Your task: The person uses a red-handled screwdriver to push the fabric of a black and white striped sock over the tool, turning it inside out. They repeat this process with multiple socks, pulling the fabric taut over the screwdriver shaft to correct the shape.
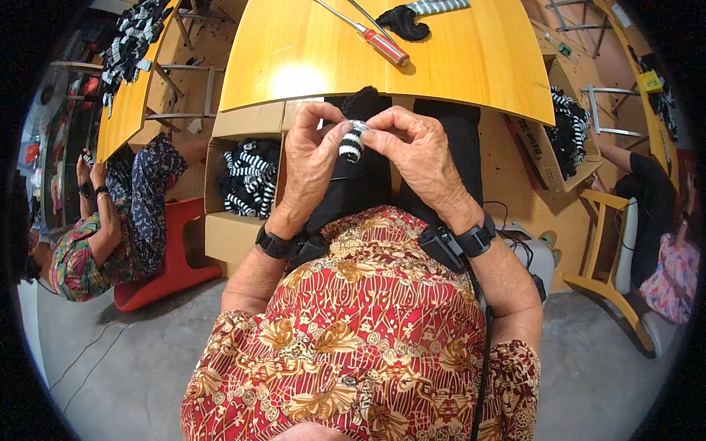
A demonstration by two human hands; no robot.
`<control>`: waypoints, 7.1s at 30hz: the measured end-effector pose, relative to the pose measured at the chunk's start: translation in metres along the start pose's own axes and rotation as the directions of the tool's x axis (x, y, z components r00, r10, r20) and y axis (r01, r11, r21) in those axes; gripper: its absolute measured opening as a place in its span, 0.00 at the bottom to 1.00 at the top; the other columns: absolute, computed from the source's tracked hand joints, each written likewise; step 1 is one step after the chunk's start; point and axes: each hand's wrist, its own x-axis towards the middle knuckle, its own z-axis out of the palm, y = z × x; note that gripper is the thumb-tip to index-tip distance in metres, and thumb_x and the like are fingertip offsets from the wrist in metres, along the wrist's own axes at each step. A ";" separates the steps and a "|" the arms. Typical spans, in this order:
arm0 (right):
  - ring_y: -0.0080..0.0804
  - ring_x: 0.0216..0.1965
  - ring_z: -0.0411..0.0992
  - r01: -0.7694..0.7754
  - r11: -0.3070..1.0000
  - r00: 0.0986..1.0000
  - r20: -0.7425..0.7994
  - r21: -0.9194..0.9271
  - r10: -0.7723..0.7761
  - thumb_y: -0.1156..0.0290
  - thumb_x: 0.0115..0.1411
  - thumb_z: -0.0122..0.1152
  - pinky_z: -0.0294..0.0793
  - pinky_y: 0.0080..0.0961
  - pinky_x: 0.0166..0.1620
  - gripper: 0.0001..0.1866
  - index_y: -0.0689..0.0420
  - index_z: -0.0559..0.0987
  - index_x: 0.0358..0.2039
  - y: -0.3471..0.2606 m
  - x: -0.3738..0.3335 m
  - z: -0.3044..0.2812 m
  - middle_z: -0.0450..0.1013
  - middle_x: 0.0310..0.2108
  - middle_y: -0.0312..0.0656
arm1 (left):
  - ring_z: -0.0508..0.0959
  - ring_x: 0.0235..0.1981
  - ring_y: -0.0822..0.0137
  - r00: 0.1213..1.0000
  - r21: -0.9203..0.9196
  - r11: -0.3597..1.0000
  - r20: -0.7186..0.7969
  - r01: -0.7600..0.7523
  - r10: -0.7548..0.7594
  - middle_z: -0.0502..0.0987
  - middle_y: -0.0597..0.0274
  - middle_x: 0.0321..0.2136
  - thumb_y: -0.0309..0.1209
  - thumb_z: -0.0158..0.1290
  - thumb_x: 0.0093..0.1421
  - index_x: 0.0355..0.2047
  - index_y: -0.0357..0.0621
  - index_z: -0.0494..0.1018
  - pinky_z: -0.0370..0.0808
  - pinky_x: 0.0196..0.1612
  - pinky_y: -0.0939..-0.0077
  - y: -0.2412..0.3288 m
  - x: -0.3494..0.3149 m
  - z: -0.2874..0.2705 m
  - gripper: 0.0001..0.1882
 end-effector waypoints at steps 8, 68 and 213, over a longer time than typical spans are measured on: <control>0.14 0.31 0.71 0.071 0.992 0.986 -0.159 0.107 -0.053 0.76 0.59 0.61 0.72 0.13 0.37 0.02 0.60 0.79 0.33 0.007 -0.001 0.004 0.74 0.28 0.30 | 0.79 0.30 0.73 0.952 -0.268 0.913 0.087 0.307 -0.294 0.77 0.66 0.32 0.33 0.55 0.62 0.40 0.42 0.72 0.79 0.37 0.80 -0.014 -0.003 -0.007 0.09; 0.12 0.29 0.68 -0.063 0.964 0.998 0.007 0.258 0.064 0.73 0.60 0.61 0.68 0.12 0.32 0.07 0.60 0.77 0.38 0.009 -0.004 0.001 0.73 0.29 0.29 | 0.70 0.37 0.78 0.989 -0.161 0.982 0.092 -0.101 0.116 0.71 0.69 0.34 0.24 0.56 0.60 0.35 0.42 0.71 0.69 0.43 0.81 -0.004 -0.001 -0.009 0.05; 0.11 0.25 0.66 0.019 0.995 0.990 -0.141 -0.096 -0.032 0.78 0.56 0.58 0.66 0.13 0.29 0.02 0.61 0.74 0.28 0.002 0.002 0.009 0.69 0.23 0.29 | 0.66 0.24 0.85 0.978 -0.368 0.908 0.127 0.198 -0.162 0.71 0.72 0.29 0.30 0.53 0.64 0.39 0.44 0.68 0.63 0.24 0.93 -0.009 -0.002 -0.006 0.07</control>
